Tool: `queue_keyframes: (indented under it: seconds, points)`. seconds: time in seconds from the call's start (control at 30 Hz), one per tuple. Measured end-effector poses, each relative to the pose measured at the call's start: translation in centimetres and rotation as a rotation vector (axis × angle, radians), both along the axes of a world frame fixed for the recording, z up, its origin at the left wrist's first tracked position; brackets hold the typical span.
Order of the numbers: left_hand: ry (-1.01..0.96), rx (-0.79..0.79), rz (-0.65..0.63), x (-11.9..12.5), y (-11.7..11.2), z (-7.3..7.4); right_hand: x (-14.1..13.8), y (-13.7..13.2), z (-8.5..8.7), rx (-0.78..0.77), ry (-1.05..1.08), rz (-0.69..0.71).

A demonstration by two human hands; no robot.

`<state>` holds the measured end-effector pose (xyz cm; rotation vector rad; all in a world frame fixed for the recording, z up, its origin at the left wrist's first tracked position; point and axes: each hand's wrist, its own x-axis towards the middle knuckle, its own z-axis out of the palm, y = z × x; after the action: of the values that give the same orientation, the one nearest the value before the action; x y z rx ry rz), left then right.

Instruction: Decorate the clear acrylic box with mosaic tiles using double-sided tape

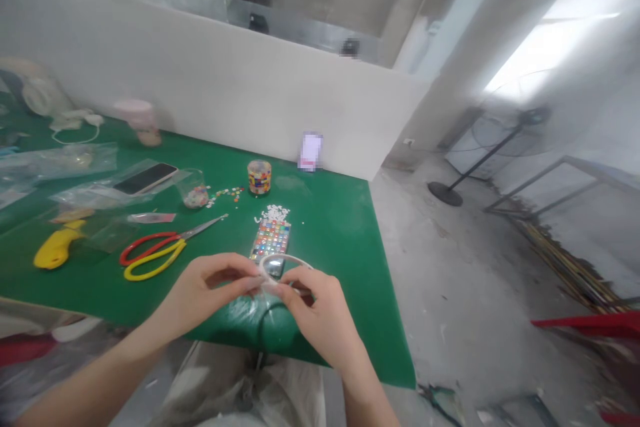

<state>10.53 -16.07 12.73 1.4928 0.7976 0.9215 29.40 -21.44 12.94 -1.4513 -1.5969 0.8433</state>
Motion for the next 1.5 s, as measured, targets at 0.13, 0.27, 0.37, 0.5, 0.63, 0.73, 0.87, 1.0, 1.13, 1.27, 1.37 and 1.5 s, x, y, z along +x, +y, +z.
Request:
queue_keyframes:
  seconds: [0.13,0.27,0.37,0.5,0.63,0.73,0.87,1.0,1.13,1.27,1.37,1.5]
  points:
    - [-0.041,-0.054,-0.052,0.0,0.1,0.1,0.2,-0.1,-0.2,-0.003,-0.028,0.010]
    - [-0.128,-0.094,-0.063,0.1,0.0,-0.4,0.0,0.0,-0.7,-0.003,-0.041,0.029]
    - [-0.215,-0.101,-0.016,0.7,-0.3,-1.3,-0.8,0.2,-1.2,0.008,0.004,0.043]
    - [-0.314,-0.169,0.162,0.9,0.2,-2.0,-2.1,-0.1,-2.1,0.071,0.071,0.002]
    - [-0.455,-0.096,0.649,-2.3,3.1,-1.5,-0.9,-1.1,-3.2,0.116,0.091,-0.121]
    - [-0.487,-0.007,0.760,-4.8,4.4,-1.1,1.4,-0.7,-4.9,0.207,-0.080,-0.317]
    - [-0.272,-0.047,0.423,-4.3,3.0,-1.7,3.5,3.0,-9.3,0.270,-0.304,-0.310]
    - [-0.210,-0.112,0.260,-1.9,1.5,-2.5,3.6,6.5,-13.7,0.284,-0.373,-0.337]
    - [-0.217,-0.177,0.182,-0.9,1.1,-2.7,2.7,6.4,-13.3,0.324,-0.368,-0.371]
    - [-0.191,-0.124,0.127,-0.1,0.9,-2.5,0.2,4.2,-9.2,0.346,-0.270,-0.211]
    - [-0.134,-0.028,0.109,1.0,0.7,-2.0,-2.4,2.7,-6.5,0.330,0.057,-0.041]
    - [-0.055,0.054,0.128,2.1,0.5,-1.2,-4.8,2.2,-4.7,0.289,0.353,-0.047]
